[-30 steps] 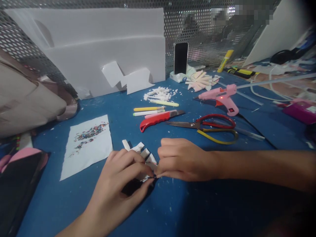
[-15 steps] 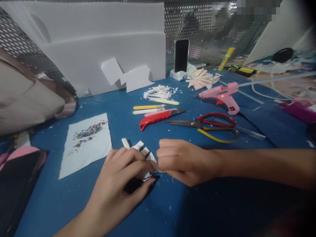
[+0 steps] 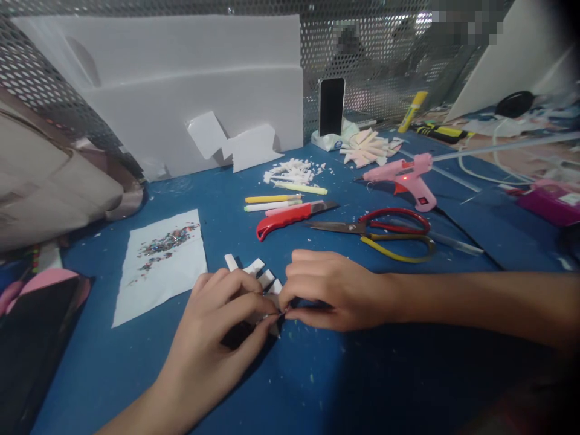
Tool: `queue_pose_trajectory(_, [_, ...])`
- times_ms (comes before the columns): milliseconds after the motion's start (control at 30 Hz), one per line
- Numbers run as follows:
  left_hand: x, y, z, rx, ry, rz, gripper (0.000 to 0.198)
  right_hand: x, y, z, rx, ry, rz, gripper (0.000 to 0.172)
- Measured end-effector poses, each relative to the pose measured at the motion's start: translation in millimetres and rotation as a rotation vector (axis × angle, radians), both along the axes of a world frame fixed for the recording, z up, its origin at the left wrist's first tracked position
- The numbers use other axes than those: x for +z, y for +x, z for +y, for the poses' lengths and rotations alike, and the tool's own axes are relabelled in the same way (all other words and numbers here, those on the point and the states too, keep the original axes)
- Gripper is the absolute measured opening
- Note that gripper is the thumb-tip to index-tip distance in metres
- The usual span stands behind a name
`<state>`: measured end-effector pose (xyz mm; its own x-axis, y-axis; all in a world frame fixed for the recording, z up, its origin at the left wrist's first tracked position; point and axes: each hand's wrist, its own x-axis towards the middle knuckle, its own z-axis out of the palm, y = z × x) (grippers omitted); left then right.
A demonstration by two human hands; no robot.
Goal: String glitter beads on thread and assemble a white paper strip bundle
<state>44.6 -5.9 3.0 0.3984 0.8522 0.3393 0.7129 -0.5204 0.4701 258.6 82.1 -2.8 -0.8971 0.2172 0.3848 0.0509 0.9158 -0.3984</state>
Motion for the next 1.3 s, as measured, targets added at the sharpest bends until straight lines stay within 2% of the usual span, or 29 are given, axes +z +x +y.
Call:
queue_pose_trajectory(200, [0.6,0.2,-1.8,0.013,-0.018,-0.001,0.015,-1.1,-0.2,0.8,-0.001,0.02,0.011,0.009])
queue_pose_trajectory(800, [1.7,3.2,-0.8,0.027,-0.009,0.042,0.017,-0.7,-0.1,-0.7,0.003,0.11,0.036,0.017])
queue_pose_trajectory(1167, [1.7,6.4,-1.0,-0.009,0.016,0.07,0.016,-1.9,-1.8,-3.5,0.112,0.176,0.002,0.022])
queue_pose_trajectory(1300, [1.3,6.1,-1.1,0.001,0.016,0.08,0.016,-1.6,-1.9,-3.1,0.098,0.147,-0.004,0.024])
